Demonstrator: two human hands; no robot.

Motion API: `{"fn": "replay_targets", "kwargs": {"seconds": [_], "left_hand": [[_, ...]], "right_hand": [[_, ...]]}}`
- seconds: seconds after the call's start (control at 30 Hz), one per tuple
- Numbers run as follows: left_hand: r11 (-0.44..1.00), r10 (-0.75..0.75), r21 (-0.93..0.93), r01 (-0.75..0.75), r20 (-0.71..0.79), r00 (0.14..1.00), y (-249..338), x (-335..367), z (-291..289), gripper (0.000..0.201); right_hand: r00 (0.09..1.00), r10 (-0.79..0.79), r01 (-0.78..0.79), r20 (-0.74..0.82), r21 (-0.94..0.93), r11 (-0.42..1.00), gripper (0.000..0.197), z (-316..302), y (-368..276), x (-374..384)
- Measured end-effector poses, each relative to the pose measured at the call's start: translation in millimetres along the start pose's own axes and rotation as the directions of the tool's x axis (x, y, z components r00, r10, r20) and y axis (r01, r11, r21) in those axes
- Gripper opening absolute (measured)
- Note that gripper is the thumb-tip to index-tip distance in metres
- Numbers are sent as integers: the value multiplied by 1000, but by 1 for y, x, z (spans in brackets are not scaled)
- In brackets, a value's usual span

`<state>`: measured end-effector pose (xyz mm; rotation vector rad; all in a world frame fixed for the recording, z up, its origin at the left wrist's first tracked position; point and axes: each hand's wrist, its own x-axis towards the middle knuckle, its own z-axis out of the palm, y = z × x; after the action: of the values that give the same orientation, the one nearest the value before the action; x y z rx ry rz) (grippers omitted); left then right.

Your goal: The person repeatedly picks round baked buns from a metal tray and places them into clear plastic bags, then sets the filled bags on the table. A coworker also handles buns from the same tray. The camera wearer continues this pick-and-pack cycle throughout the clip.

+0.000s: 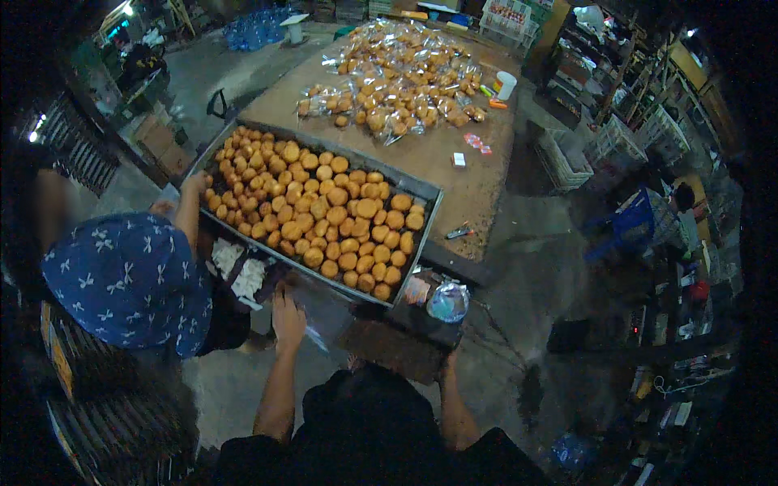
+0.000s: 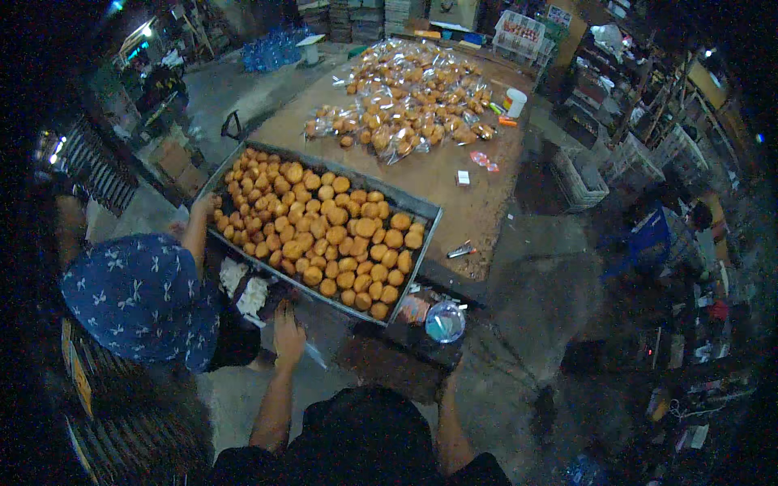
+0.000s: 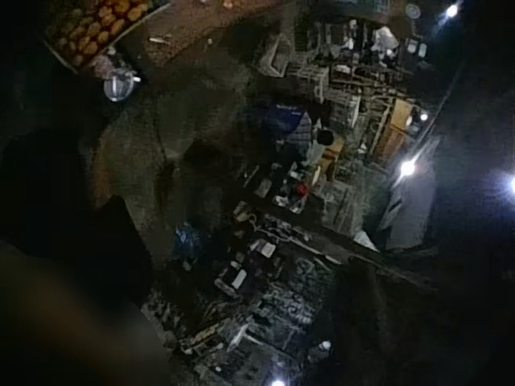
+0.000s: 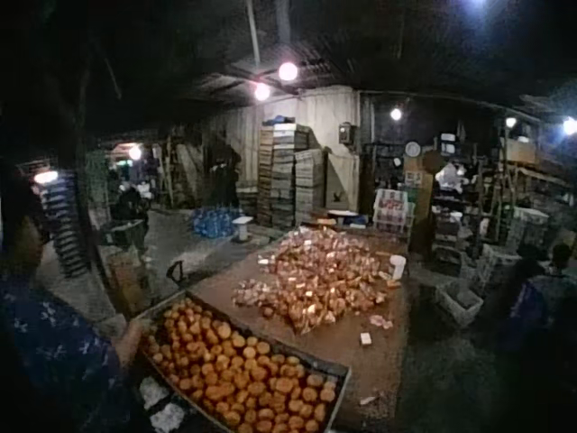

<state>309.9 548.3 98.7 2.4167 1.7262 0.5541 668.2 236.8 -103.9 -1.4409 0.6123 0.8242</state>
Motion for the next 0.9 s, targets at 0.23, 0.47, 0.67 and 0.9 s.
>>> {"fn": "replay_targets", "kwargs": {"seconds": [0.23,0.47,0.67,0.9], "left_hand": [[992,-89,91,83,71,993,12,6,6,62],[917,-332,83,390,-380,863,4,27,-32,63],[752,-624,-27,659,-355,696,-56,80,-25,84],[854,-520,-297,428,-447,728,-75,61,-26,48]], "right_hand": [[994,-65,67,-83,26,997,51,17,-10,28],[745,-513,474,-426,-202,857,48,-38,-98,51],[-145,-894,585,-424,-766,268,47,-71,-188,-21],[-31,-908,998,418,69,-2,42,80,-186,-234]]}}
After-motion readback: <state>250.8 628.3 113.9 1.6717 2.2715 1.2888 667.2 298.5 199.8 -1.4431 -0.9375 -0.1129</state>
